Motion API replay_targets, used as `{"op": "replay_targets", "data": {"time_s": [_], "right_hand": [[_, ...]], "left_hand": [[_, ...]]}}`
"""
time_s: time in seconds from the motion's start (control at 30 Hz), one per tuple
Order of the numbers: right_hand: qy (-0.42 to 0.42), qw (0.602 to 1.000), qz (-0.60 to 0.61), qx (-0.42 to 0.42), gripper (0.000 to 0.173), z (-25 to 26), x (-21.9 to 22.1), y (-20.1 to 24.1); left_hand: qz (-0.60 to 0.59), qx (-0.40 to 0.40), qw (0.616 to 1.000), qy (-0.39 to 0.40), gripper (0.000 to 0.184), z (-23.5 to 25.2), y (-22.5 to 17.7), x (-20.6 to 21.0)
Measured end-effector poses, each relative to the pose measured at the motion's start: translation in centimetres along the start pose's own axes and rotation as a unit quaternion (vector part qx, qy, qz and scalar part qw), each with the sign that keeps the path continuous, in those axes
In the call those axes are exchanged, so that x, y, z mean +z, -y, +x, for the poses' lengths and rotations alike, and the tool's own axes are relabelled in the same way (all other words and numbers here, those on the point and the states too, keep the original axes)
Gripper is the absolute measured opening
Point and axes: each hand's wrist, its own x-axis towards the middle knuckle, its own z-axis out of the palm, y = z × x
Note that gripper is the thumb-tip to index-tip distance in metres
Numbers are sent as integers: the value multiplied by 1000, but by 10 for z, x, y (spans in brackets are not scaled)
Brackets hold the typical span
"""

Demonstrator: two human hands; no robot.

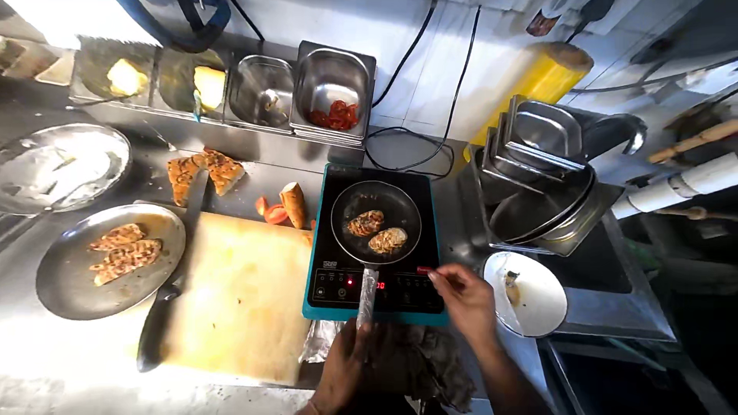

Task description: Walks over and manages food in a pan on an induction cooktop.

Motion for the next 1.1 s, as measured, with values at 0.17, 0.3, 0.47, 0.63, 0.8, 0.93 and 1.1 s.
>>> {"op": "replay_targets", "data": {"time_s": [0.17,0.3,0.47,0.63,0.8,0.93,1.1], "right_hand": [[119,963,-225,-90,50,87,69,70],[211,903,-366,-80,45,120,104,81],[168,908,-383,-4,40,146,95,71],[181,924,-329,-63,42,169,114,73],[374,847,-250,-284,42,165,122,89],[389,830,-257,-307,59,145,82,93],[224,894,-386,-44,59,99,52,82]], "left_hand": [[3,-5,1000,18,37,-4,-1,-1],[-17,-12,1000,24,37,-5,1,-6],[-32,-30,998,55,37,-6,-2,-14],[14,-18,996,81,41,-1,0,-21],[11,-16,995,97,43,-1,5,-23],[-6,-27,993,111,42,-1,5,-25],[0,-26,993,111,38,-2,1,-27]]}}
